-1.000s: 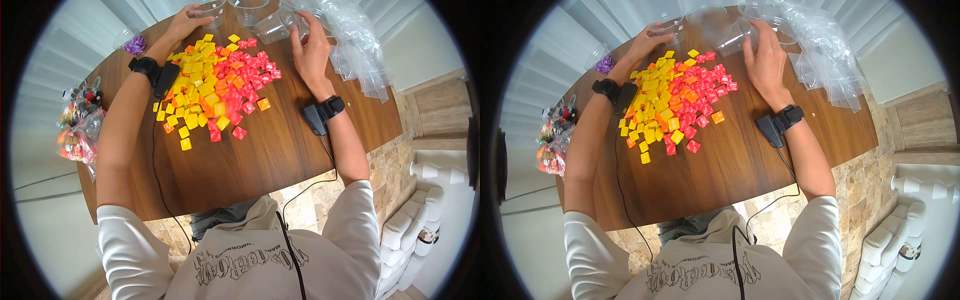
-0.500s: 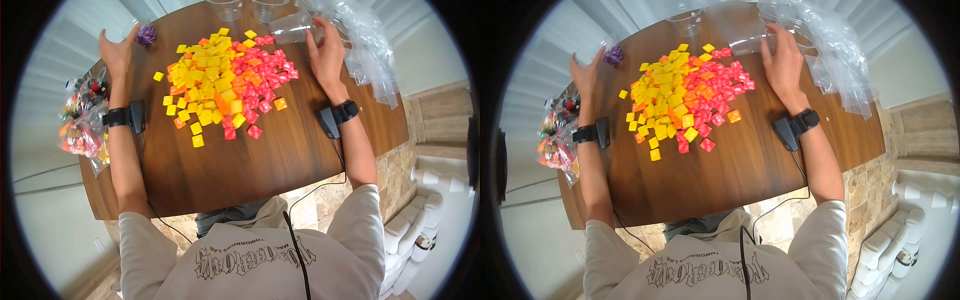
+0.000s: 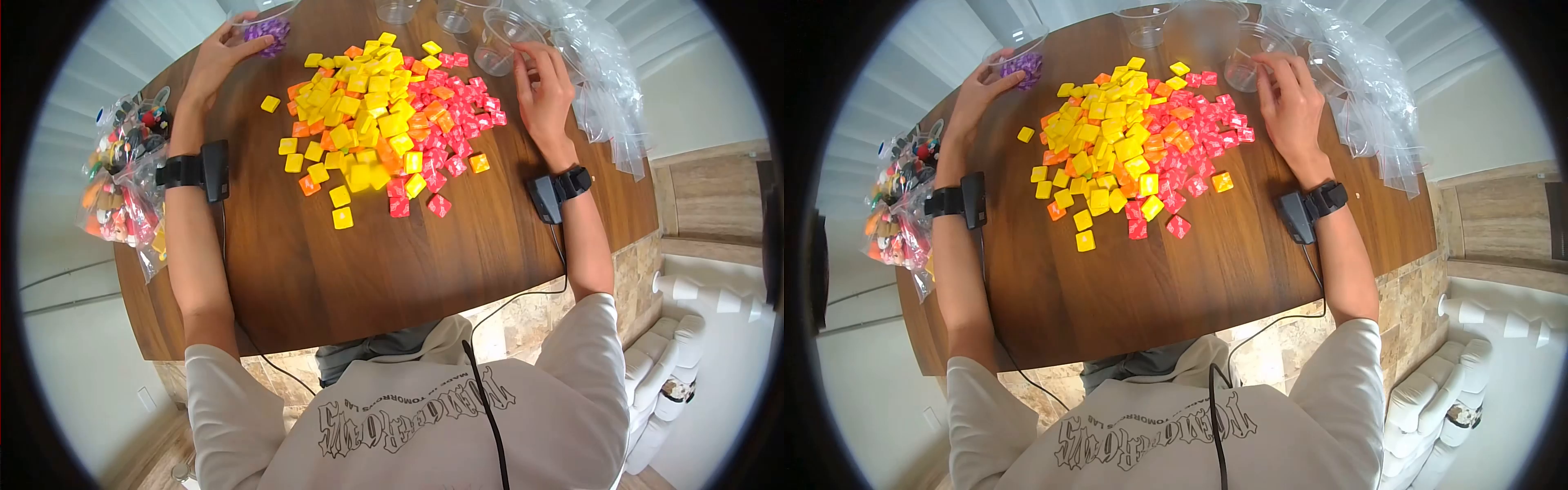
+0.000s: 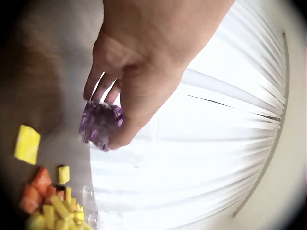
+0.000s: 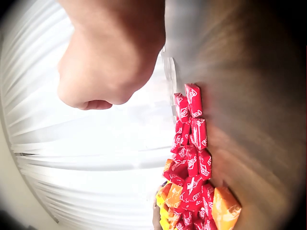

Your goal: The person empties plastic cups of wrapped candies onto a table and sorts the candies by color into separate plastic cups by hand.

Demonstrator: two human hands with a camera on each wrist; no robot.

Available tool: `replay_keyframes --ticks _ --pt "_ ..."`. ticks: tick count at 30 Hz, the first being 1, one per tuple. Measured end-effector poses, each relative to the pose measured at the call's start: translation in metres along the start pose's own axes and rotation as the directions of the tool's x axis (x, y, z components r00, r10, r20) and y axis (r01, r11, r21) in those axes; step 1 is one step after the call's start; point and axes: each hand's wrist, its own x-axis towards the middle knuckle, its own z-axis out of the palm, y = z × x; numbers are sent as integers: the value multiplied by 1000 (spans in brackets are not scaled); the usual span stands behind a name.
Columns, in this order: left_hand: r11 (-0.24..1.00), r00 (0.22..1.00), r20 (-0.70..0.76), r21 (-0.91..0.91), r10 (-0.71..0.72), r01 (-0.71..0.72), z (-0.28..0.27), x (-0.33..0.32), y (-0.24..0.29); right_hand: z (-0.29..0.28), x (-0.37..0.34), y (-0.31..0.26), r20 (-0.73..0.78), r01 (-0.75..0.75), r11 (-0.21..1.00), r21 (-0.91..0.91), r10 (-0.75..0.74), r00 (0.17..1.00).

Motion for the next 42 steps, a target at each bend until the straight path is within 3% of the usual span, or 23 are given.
replay_keyframes --ticks 4,6,7,9,13,15,19,24,32,39,42 --pt "995 988 143 -93 61 -48 -2 -14 62 1 -1 -6 17 13 1000 27 -13 1000" --pt "998 927 376 56 4 -28 3 -33 106 -1 -2 -9 -20 -14 999 36 15 1000" --pt "998 927 376 56 3 -26 4 -39 118 -3 -2 -11 -61 -40 998 45 42 997" --pt "936 863 497 254 90 -244 8 -49 134 -6 -3 -15 -85 -47 998 40 51 995" --pt "892 846 474 234 243 -387 37 -59 146 -6 -6 -22 -114 -4 1000 18 6 994" --pt "828 766 534 197 359 -525 44 -58 146 -5 -7 -25 -114 13 1000 24 -10 993" --pt "865 774 551 171 312 -471 47 -61 144 -3 -10 -32 -75 -2 997 74 8 997" --pt "737 813 510 427 283 -524 41 -69 155 2 -14 -38 -18 -9 994 110 11 1000" --pt "733 854 484 508 192 -453 30 -80 164 4 -18 -43 152 -72 983 170 46 987" --pt "715 891 444 594 91 -369 5 -78 163 2 -17 -44 153 -76 983 169 50 987" --pt "674 912 392 641 122 -366 -6 -76 160 2 -17 -45 154 -71 983 167 45 987"
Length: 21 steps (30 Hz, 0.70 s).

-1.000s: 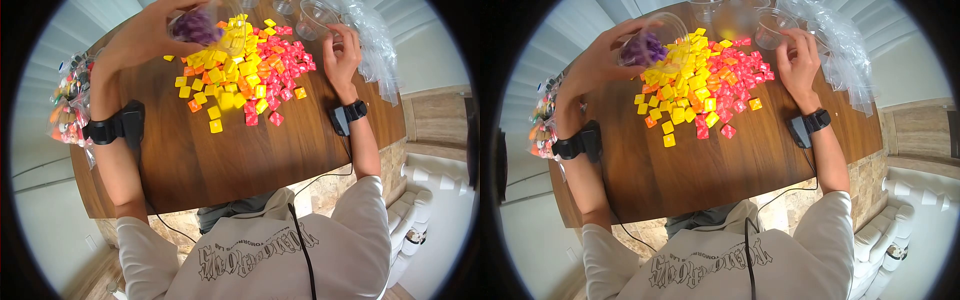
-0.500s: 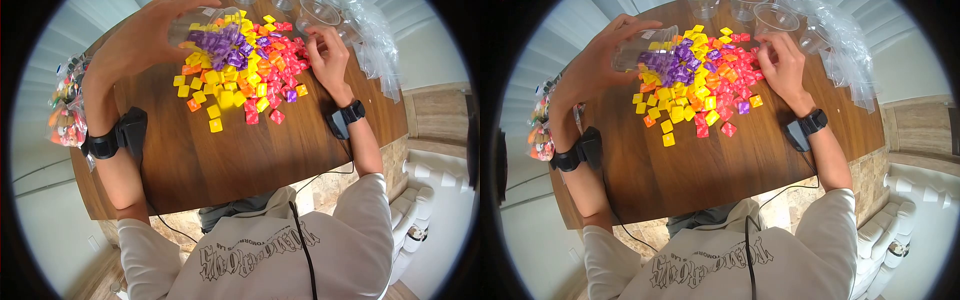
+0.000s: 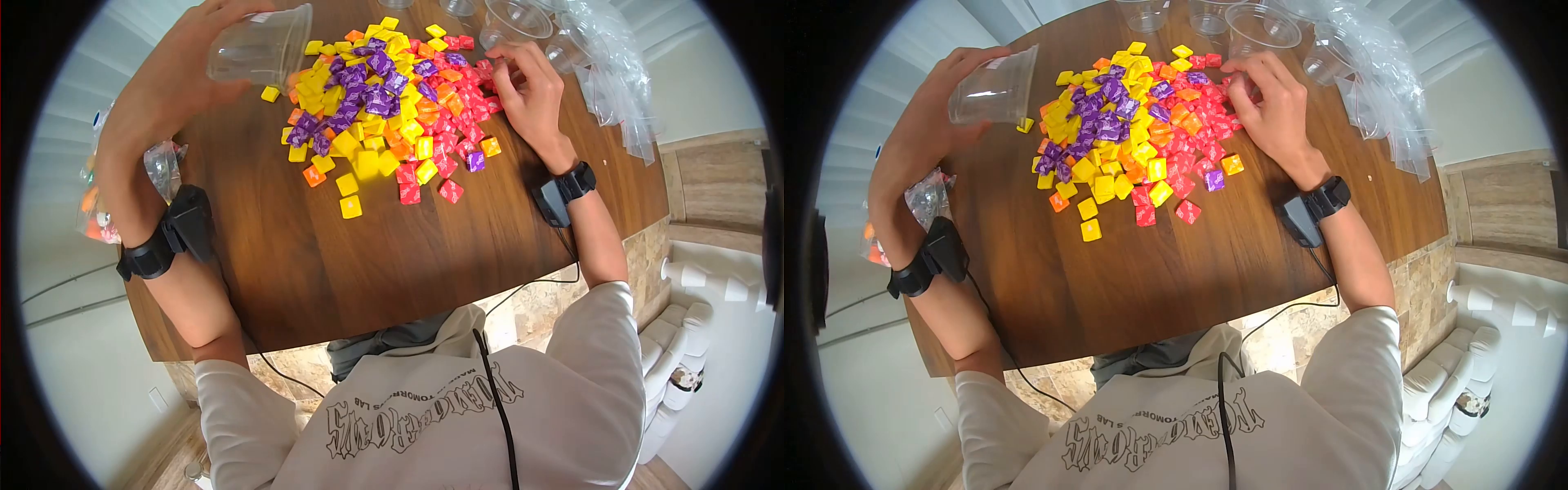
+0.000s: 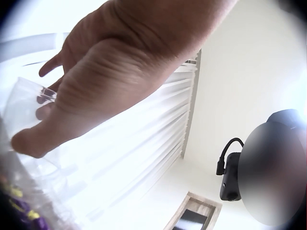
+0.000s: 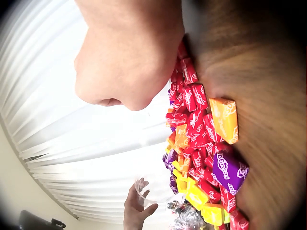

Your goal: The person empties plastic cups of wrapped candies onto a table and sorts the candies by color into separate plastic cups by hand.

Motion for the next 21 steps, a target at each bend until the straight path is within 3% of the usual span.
replay_keyframes --ticks 4,7,8,9,10,12,16,18,21 --pt "998 994 -100 46 45 -41 9 7 -39 -1 0 -1 -4 4 1000 1 -4 1000" --pt "998 974 -226 -56 -20 8 35 33 -57 -1 1 -1 -10 9 1000 8 -9 1000" --pt "939 964 -224 -339 -142 60 56 44 -73 0 0 -2 -16 11 1000 21 -10 1000" --pt "797 948 -186 -595 -258 100 79 54 -90 1 -1 -3 -16 13 1000 20 -12 1000" --pt "797 947 -191 -596 -257 96 107 61 -110 1 -1 -3 -17 8 1000 19 -7 1000" --pt "676 930 -230 -737 -288 27 157 74 -147 1 1 -4 -20 3 1000 11 -3 1000" --pt "646 877 -339 -762 -341 -43 179 91 -137 6 -1 -5 -24 -8 999 48 10 1000" --pt "846 856 -407 -530 -319 63 181 100 -132 9 -2 -5 -10 -29 998 60 30 1000" --pt "834 863 -405 -550 -300 32 186 120 -139 10 -2 -4 -14 -46 995 85 48 999"
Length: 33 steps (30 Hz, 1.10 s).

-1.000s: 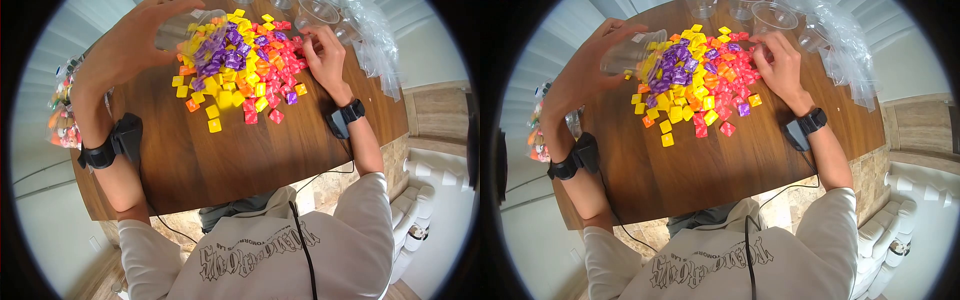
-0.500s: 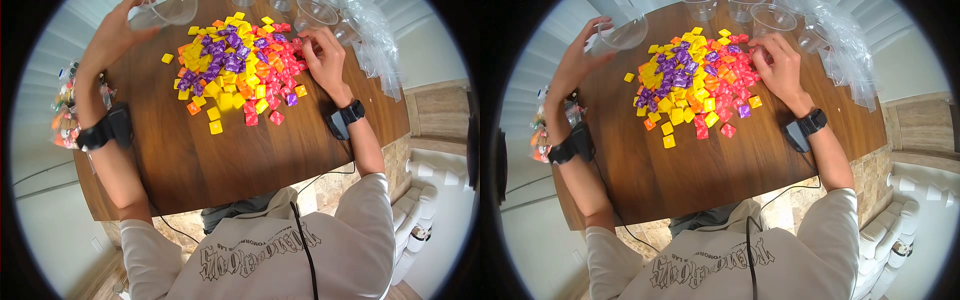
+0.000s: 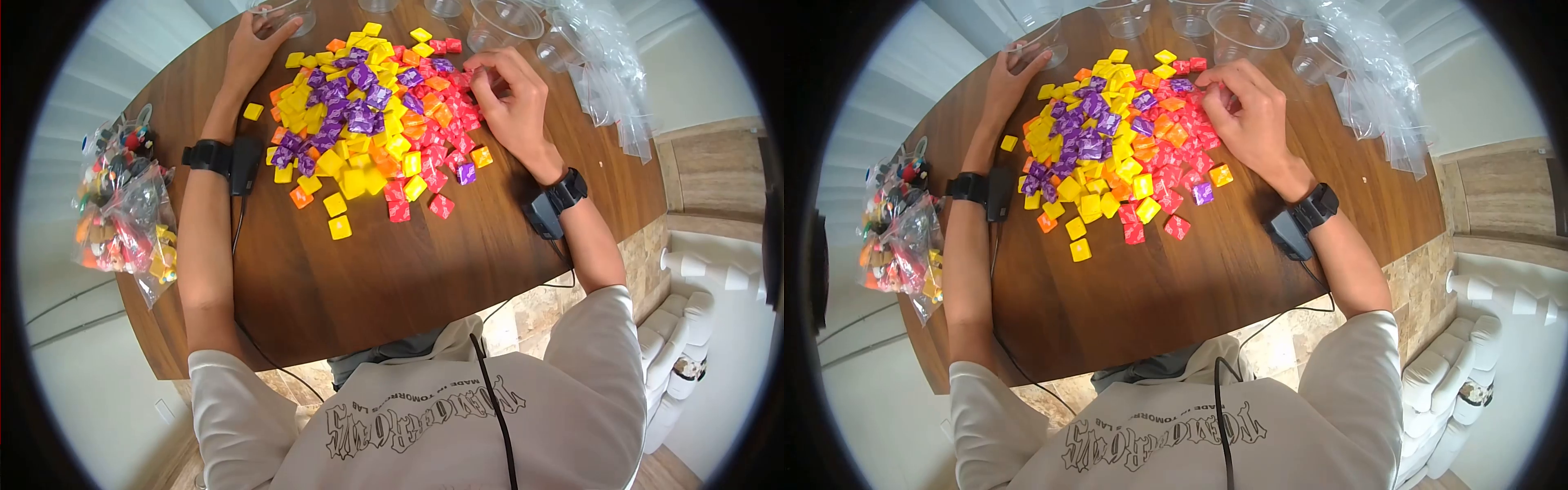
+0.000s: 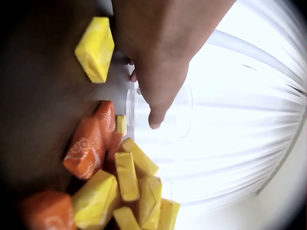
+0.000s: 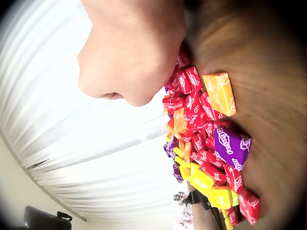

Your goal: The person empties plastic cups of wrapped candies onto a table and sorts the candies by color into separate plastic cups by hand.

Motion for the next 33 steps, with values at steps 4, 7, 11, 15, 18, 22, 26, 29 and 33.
replay_keyframes --ticks 4,7,11,15,18,22,26,29,33 --pt "984 995 41 157 -89 81 7 6 -8 2 1 1 1 1 1000 3 -1 1000" --pt "867 995 95 497 -14 -35 6 11 -27 3 1 1 22 -25 1000 11 25 999" --pt "723 988 132 674 83 -150 11 3 -19 2 2 -2 79 -21 999 35 18 997" --pt "743 979 103 639 173 -199 7 0 -20 4 -2 2 81 -5 997 80 -1 997" --pt "953 992 121 295 39 -73 -5 -9 -6 -3 -1 -3 17 -13 1000 0 13 1000" --pt "999 989 145 43 -15 9 -23 -48 19 -12 4 7 -181 -48 995 -85 32 983" --pt "990 978 174 -56 -119 130 -46 -99 55 -26 10 15 -159 -173 948 -267 134 978" --pt "982 972 163 -52 -170 180 -51 -128 71 -27 9 32 -68 -181 911 -370 168 984" --pt "992 986 120 -46 -115 121 -51 -151 88 -33 11 12 -206 11 972 -236 -61 977"
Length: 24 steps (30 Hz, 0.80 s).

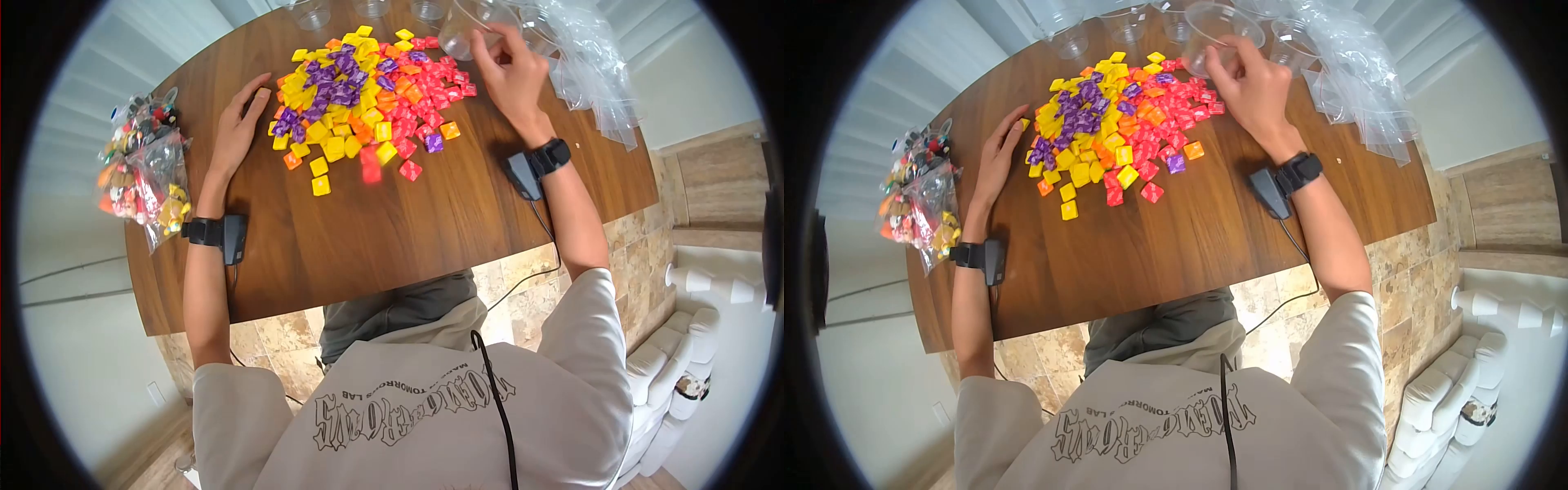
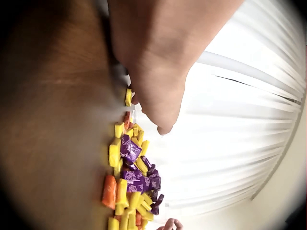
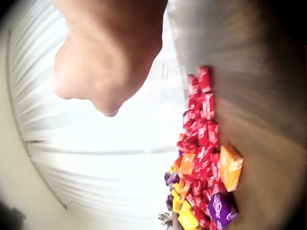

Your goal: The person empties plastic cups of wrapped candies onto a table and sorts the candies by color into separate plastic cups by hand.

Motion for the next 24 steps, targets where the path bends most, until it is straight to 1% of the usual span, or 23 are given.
replay_keyframes --ticks 2,3,4,5,6,8,9,10,11,12,13,14,16,17,19,20,21,22,23,24 --pt "998 999 -48 61 6 -3 2 -11 11 -15 0 -28 -122 136 976 170 -117 986" --pt "995 999 -45 98 -12 17 3 -15 15 -21 -2 -46 -133 222 940 260 -193 972" --pt "995 998 -53 100 -18 24 4 -18 20 -29 -2 -63 -148 403 862 306 -375 915" --pt "985 995 -72 164 63 -50 6 -23 24 -33 -13 -77 -123 461 824 331 -447 886" --pt "965 986 -82 231 146 -124 7 -25 28 -24 -21 -87 -136 520 641 564 -549 825" --pt "966 985 -90 229 145 -121 8 -30 34 -31 -40 -110 -13 520 565 641 -669 743" --pt "949 976 -83 264 201 -173 8 -32 36 -33 -46 -117 57 499 532 684 -721 690" --pt "929 964 -74 296 255 -223 9 -33 38 -31 -54 -120 62 490 531 691 -720 692" --pt "932 967 -78 295 243 -211 9 -35 40 -25 -65 -121 75 437 510 741 -709 701" --pt "919 968 -46 330 245 -217 9 -37 42 -20 -71 -120 87 382 485 787 -700 709" --pt "904 969 -12 364 245 -224 9 -39 43 -17 -73 -118 129 330 487 809 -694 708" --pt "906 971 -15 364 237 -215 9 -41 43 -15 -72 -116 131 323 483 814 -695 707" --pt "887 958 66 365 279 -283 11 -42 46 -14 -67 -112 190 283 530 799 -669 718" --pt "887 959 64 365 277 -281 13 -43 50 -16 -63 -109 191 282 529 800 -670 717" --pt "867 963 109 419 246 -269 17 -44 57 -21 -50 -99 178 336 583 740 -651 738" --pt "866 964 107 424 243 -265 17 -42 58 -20 -34 -95 90 431 604 670 -642 761" --pt "885 971 109 399 214 -240 17 -42 58 -21 -27 -79 144 423 678 601 -613 777" --pt "904 977 116 372 179 -210 16 -43 57 -19 -18 -73 161 361 731 580 -537 828" --pt "904 978 118 375 174 -206 16 -43 55 -23 -13 -65 244 364 768 526 -547 801" --pt "920 980 114 341 164 -193 17 -43 51 -26 -10 -56 326 376 799 470 -553 767"
